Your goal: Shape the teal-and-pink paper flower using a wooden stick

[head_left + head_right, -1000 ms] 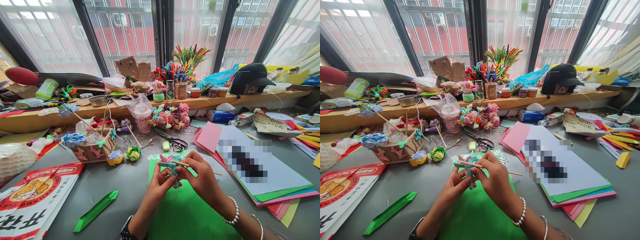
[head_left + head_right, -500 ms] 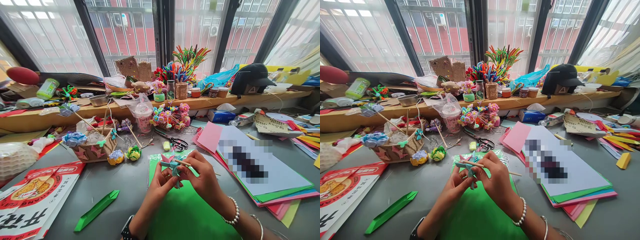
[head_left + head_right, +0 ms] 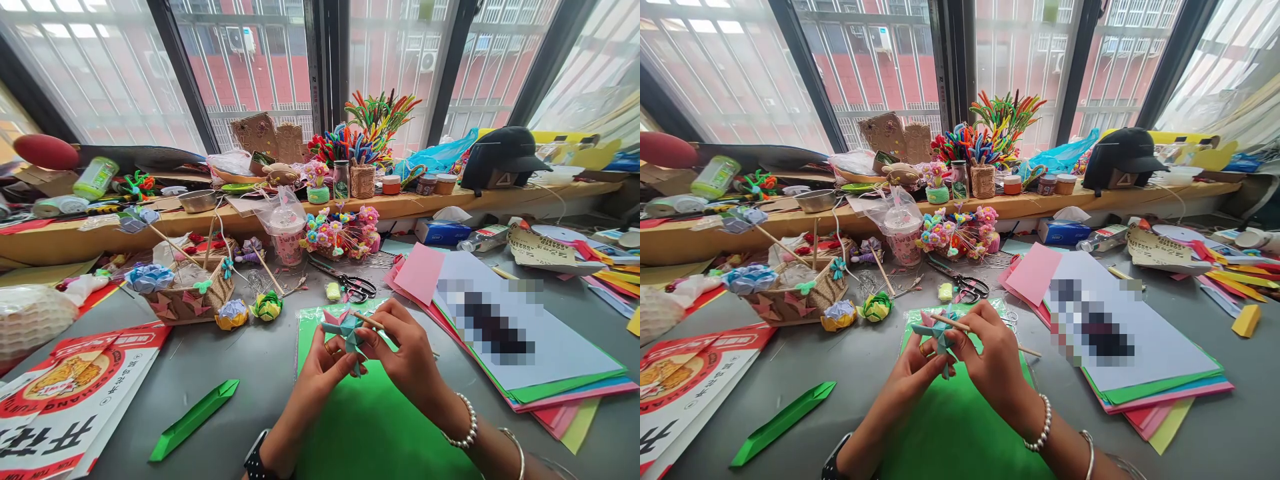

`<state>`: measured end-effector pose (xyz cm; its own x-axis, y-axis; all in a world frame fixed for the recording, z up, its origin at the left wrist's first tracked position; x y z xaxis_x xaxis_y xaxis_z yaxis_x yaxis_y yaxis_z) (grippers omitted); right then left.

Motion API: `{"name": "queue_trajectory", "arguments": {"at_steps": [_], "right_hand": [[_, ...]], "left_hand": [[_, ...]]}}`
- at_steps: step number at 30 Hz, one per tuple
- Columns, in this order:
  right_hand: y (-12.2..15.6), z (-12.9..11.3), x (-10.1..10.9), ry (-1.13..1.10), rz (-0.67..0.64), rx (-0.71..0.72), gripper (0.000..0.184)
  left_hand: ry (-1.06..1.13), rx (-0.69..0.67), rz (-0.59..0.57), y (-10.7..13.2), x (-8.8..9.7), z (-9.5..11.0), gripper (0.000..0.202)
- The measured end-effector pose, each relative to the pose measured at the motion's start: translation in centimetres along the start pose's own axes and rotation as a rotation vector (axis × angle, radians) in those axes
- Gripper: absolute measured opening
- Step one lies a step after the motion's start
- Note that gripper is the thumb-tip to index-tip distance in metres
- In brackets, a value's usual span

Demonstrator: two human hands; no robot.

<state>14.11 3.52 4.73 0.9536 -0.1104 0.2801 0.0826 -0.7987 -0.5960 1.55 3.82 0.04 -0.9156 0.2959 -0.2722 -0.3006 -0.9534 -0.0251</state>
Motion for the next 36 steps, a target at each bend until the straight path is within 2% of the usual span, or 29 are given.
{"name": "queue_trajectory", "arguments": {"at_steps": [6,11,15,24,33,36], "right_hand": [[0.17,-0.21,0.04,0.015,0.032,0.023,0.015],[-0.23,-0.25,0.2,0.033,-0.103,0.026,0.01],[-0.31,-0.3,0.26,0.02,-0.131,0.021,0.012],[0.25,-0.13,-0.14,0.029,-0.015,0.048,0.012],[0.5,-0.3,-0.28,0.034,0.048,0.028,0.013],[0.29,-0.3,-0.07,0.034,0.026,0.038,0.011]], "left_hand": [[0.053,-0.011,-0.006,0.01,-0.09,-0.06,0.045],[0.084,-0.045,0.054,0.05,0.1,0.09,0.051],[0.058,-0.056,0.067,0.08,0.23,0.28,0.045],[0.03,-0.032,0.051,0.01,0.14,-0.2,0.041],[0.036,-0.006,0.045,0.16,-0.12,0.05,0.043],[0.029,-0.007,0.041,0.04,0.13,-0.14,0.042]]}}
Point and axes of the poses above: each hand's wrist, its own y-axis away from the middle knuckle, its own x-axis out of the back of the hand, z = x × y, the point moved 4 cm from there along -y, towards the middle knuckle, and after that the axes turned 9 degrees about -y, right-handed, at the moved point
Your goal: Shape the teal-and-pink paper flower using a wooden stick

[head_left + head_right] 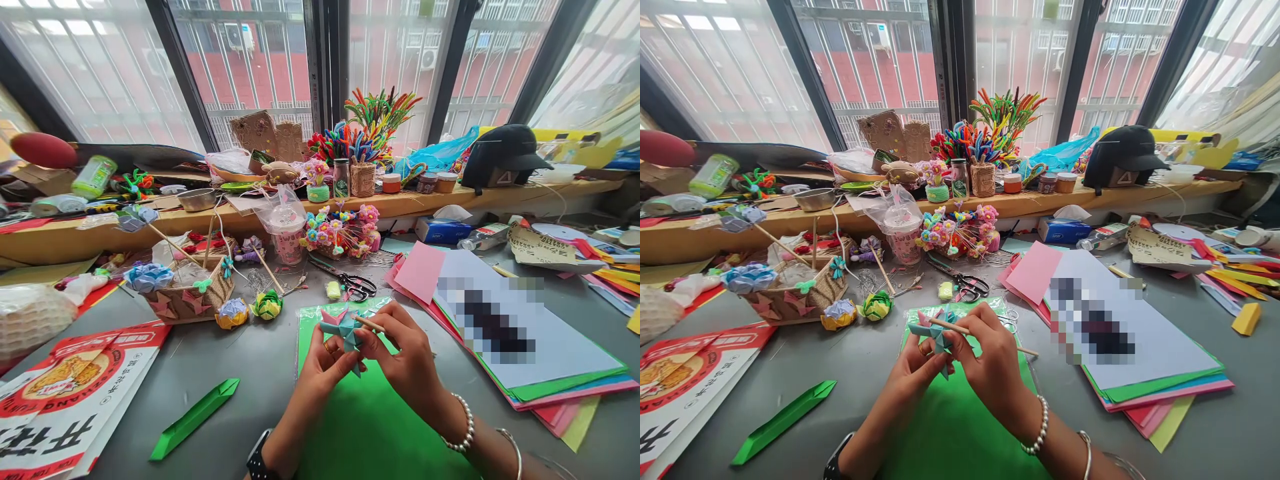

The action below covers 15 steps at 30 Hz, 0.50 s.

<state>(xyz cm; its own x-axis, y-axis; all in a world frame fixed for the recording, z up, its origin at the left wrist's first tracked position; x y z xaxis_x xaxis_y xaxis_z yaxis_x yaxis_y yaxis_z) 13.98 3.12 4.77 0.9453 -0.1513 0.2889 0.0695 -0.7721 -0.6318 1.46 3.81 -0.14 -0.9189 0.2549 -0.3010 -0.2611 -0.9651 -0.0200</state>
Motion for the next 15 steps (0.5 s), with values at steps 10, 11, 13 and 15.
{"name": "queue_trajectory", "arguments": {"at_steps": [10,11,13,15], "right_hand": [[-0.5,-1.0,0.8,0.087,-0.131,0.282,0.014],[-0.4,-1.0,0.7,0.108,-0.146,0.322,0.013],[0.0,-1.2,0.3,0.167,-0.162,0.394,0.011],[0.3,-1.4,0.0,0.224,-0.174,0.448,0.012]], "left_hand": [[-0.354,-0.346,0.345,0.6,1.9,2.0,0.082],[-0.466,-0.425,0.372,0.8,1.9,2.6,0.075],[-0.762,-0.56,0.4,1.3,1.9,3.7,0.056],[-0.997,-0.653,0.304,1.4,1.7,4.2,0.051]]}}
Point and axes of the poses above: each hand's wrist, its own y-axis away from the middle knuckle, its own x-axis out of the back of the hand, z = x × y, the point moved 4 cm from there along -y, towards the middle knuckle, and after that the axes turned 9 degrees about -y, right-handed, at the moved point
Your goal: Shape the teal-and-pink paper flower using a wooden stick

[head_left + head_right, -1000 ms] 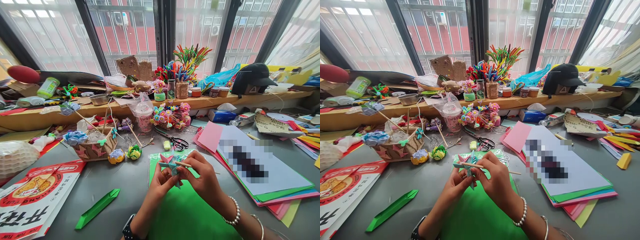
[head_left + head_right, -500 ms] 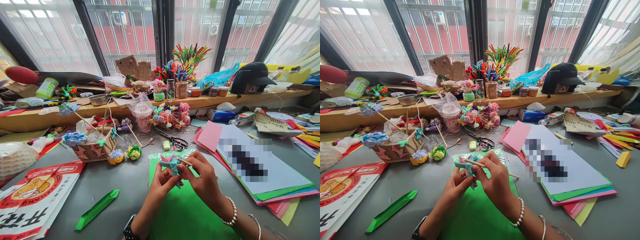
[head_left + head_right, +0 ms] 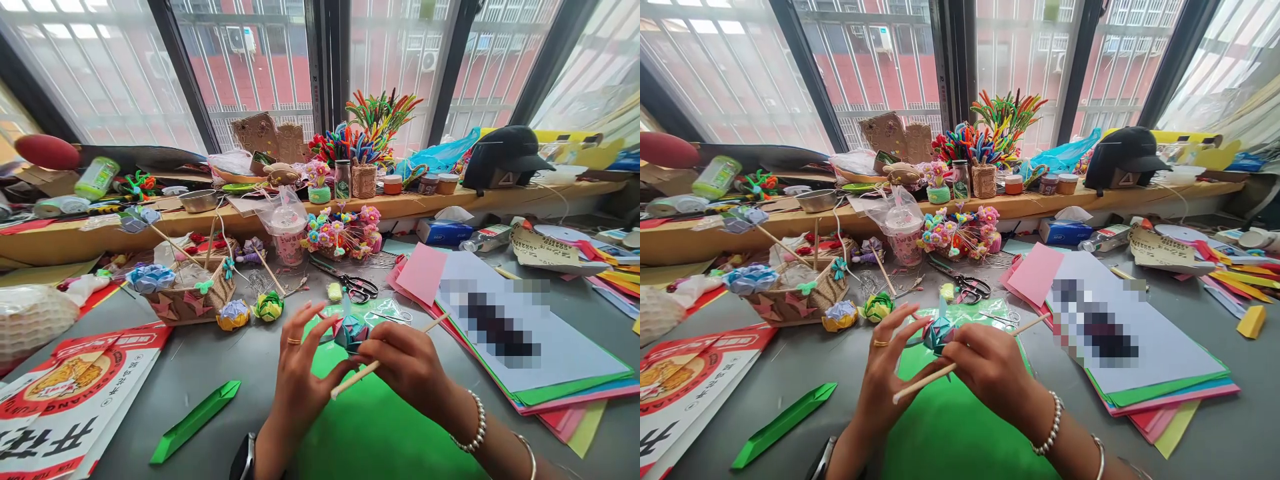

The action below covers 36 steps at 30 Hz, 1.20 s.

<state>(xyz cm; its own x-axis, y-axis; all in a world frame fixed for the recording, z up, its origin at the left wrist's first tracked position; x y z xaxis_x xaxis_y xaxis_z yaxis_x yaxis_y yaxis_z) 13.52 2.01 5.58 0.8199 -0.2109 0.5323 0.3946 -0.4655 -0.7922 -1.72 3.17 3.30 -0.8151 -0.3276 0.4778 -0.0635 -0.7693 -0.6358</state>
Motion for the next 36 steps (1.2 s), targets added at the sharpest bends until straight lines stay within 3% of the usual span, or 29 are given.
{"name": "queue_trajectory", "arguments": {"at_steps": [3,7,10,14,18,24,36], "right_hand": [[0.1,-0.5,-0.5,0.046,-0.035,0.042,0.019],[0.3,-0.6,-0.6,0.016,-0.031,0.042,0.017],[0.2,0.0,0.1,-0.079,0.016,-0.012,0.009],[-0.4,1.4,1.7,-0.13,0.094,-0.145,0.016],[-0.7,2.6,1.7,-0.237,-0.066,-0.255,0.029],[-0.5,3.0,0.9,-0.308,-0.25,-0.299,0.04],[-0.5,2.7,0.7,-0.339,-0.226,-0.284,0.039]], "left_hand": [[-0.077,-0.101,-0.057,0.0,0.3,-0.2,0.064],[-0.088,-0.114,-0.054,0.0,0.5,-0.2,0.061],[-0.087,-0.108,0.001,-0.2,0.7,0.1,0.052],[-0.22,-0.206,0.043,-0.4,1.0,0.6,0.044],[-0.369,-0.345,0.041,-0.3,1.1,1.0,0.041],[-0.359,-0.427,-0.044,-0.2,0.9,1.4,0.041],[-0.285,-0.458,-0.192,0.2,0.1,0.7,0.045]]}}
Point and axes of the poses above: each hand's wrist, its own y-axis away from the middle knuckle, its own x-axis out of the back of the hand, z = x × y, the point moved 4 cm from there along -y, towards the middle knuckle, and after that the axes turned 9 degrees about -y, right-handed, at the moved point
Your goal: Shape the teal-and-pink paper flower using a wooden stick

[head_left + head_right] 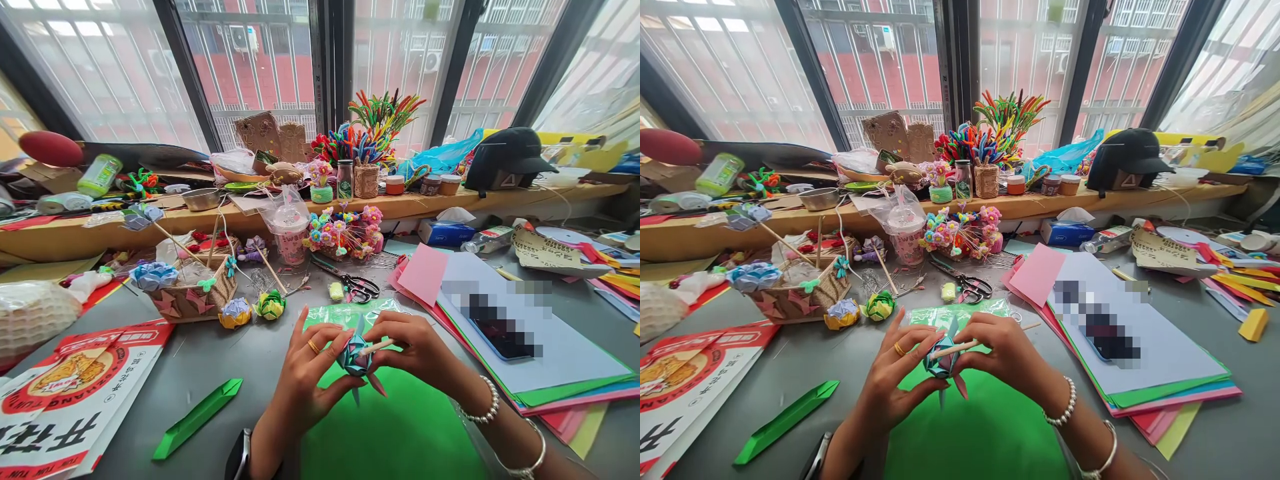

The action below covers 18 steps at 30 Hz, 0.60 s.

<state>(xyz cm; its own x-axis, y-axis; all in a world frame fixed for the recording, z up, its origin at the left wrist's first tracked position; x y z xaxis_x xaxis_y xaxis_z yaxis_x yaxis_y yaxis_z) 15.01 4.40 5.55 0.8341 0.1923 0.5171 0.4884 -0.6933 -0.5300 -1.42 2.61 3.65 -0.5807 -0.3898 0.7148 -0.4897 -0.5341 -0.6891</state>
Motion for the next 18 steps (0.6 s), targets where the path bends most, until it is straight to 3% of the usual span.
{"name": "queue_trajectory", "arguments": {"at_steps": [10,18], "right_hand": [[0.1,0.8,-0.5,-0.021,0.004,-0.082,0.034],[-0.1,1.7,0.7,0.093,0.115,-0.173,0.05]], "left_hand": [[0.006,0.055,-0.037,-0.1,-0.4,-0.1,0.043],[0.044,0.409,-0.165,0.2,-2.2,-1.3,0.033]]}}
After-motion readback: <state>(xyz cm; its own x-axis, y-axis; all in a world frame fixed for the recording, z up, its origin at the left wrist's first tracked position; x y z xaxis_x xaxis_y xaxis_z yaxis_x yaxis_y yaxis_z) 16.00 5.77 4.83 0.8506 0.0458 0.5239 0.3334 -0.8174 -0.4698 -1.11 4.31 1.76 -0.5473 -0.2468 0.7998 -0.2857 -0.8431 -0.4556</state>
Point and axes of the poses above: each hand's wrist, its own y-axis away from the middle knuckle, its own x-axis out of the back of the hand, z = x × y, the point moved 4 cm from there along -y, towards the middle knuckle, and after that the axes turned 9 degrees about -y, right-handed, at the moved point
